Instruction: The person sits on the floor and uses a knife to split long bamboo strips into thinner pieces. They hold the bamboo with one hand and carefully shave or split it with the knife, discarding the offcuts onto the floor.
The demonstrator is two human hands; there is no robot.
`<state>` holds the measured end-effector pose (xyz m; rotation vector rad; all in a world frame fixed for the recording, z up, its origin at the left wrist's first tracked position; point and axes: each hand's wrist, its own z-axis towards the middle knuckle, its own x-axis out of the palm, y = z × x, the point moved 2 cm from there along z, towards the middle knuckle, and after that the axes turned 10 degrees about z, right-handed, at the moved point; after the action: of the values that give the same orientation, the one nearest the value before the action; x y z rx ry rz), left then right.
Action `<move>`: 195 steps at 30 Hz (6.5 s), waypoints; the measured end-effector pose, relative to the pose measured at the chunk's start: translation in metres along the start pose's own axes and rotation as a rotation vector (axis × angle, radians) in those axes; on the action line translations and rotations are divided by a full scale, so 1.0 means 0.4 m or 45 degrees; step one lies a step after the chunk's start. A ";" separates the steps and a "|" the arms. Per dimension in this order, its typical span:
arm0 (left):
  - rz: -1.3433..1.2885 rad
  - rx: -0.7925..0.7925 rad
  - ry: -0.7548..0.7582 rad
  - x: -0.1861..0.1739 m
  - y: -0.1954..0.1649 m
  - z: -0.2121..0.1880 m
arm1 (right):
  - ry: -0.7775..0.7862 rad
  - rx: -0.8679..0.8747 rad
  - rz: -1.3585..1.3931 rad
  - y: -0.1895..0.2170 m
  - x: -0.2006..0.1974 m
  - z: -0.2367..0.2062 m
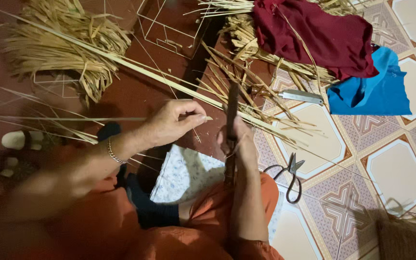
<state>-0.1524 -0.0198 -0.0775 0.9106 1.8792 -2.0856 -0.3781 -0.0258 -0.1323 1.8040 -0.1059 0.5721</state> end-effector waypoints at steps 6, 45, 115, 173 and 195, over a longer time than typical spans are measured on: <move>-0.109 0.105 -0.046 -0.032 -0.006 -0.013 | 0.312 -0.037 0.333 0.023 0.089 -0.046; -0.172 0.107 -0.096 -0.059 0.034 -0.013 | 0.118 0.060 -0.121 -0.042 0.097 0.034; -0.004 0.254 0.093 -0.076 -0.035 -0.036 | 0.766 0.257 1.018 -0.040 0.120 -0.081; -0.079 0.222 0.082 -0.021 -0.008 -0.032 | 0.765 -0.107 0.637 0.027 0.125 -0.113; 0.062 0.365 -0.096 0.005 -0.097 -0.042 | 0.797 -0.033 1.053 -0.033 0.085 -0.124</move>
<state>-0.1692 0.0035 -0.0464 0.9095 1.5312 -2.3632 -0.3596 0.0314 -0.1192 1.4275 -0.4315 1.6795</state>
